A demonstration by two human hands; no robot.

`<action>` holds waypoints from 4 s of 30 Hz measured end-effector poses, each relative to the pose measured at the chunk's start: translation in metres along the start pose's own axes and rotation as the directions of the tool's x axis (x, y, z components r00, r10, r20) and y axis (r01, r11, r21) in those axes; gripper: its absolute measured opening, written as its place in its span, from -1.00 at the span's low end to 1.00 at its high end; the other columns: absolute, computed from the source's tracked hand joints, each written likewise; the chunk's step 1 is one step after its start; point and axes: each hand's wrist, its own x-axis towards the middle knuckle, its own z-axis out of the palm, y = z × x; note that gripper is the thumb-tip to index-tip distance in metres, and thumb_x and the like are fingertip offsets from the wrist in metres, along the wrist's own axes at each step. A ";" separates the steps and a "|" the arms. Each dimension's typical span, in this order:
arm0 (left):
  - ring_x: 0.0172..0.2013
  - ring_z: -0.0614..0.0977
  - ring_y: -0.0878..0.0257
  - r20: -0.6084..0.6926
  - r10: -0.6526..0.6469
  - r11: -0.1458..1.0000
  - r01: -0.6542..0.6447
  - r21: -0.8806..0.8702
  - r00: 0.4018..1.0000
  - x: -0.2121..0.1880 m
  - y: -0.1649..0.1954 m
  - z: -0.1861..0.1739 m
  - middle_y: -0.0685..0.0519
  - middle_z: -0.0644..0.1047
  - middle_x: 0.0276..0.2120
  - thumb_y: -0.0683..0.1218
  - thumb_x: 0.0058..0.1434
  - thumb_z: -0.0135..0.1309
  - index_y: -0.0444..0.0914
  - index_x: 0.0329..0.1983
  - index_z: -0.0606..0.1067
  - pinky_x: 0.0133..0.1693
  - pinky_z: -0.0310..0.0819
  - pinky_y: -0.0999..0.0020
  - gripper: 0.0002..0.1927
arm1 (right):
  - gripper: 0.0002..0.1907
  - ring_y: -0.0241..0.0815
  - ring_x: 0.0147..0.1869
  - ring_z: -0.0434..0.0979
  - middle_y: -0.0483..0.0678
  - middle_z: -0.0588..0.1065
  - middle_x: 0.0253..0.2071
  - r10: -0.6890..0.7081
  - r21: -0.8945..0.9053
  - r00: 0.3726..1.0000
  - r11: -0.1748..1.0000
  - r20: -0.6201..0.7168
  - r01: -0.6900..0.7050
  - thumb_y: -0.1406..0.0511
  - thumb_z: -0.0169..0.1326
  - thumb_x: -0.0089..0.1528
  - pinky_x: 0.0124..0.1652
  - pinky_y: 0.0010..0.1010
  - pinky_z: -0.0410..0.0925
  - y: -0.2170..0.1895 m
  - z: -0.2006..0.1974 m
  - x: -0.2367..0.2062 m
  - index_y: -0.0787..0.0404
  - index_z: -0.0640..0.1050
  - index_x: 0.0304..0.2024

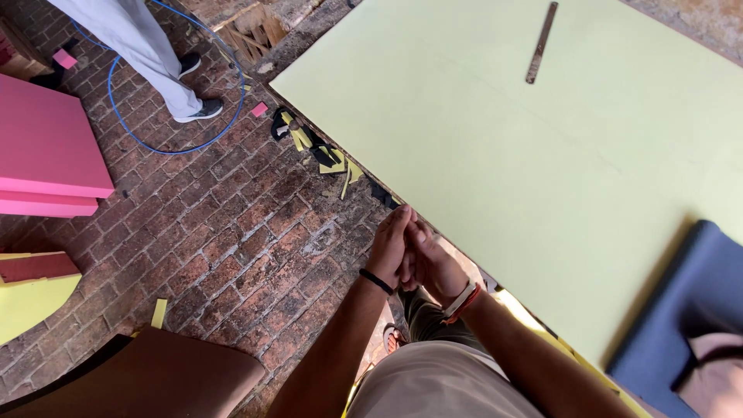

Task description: The person carries a foam-backed panel across a workshop floor, lays a large foam sheet on a work table, spreads brown fabric over the foam and smooths it flat by hand, then cuts the fabric along the foam edge using shears. They fold the cut fabric pieces together and set them on the table.

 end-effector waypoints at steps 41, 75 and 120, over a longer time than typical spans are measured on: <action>0.19 0.48 -0.03 -0.008 0.260 0.178 -0.040 0.983 0.966 0.521 0.158 -0.327 -0.06 0.47 0.19 -0.05 0.17 0.17 -0.12 0.14 0.48 0.14 0.40 0.06 -0.56 | -0.67 -0.29 -0.15 0.57 -0.11 0.60 -0.17 0.104 0.132 0.358 0.990 -0.928 0.055 0.20 0.09 0.30 -0.10 -0.37 0.45 -0.018 -0.045 0.338 0.17 0.62 0.06; -0.28 0.65 0.15 0.119 0.151 0.251 -0.155 0.956 0.981 0.521 0.274 -0.347 0.00 0.64 -0.28 0.23 0.30 0.15 -0.23 -0.18 0.55 -0.27 0.57 0.17 -0.58 | -0.69 -0.04 0.05 0.66 0.07 0.53 0.03 0.411 0.053 -0.425 0.766 -0.806 0.641 0.32 0.19 0.29 -0.06 -0.22 0.55 0.099 -0.014 0.266 0.35 0.48 0.03; 0.50 -0.01 -0.11 0.604 -0.487 -0.308 -0.771 0.557 0.631 0.251 -0.066 -0.075 -0.18 -0.02 0.52 0.19 0.22 0.15 -0.12 0.47 0.19 0.42 -0.09 -0.05 -0.20 | -0.77 -0.33 -0.50 0.46 -0.12 0.50 -0.43 0.467 0.196 -0.215 0.683 -0.858 0.704 0.27 0.10 0.29 -0.53 -0.49 0.29 0.234 0.014 -0.058 0.18 0.57 -0.02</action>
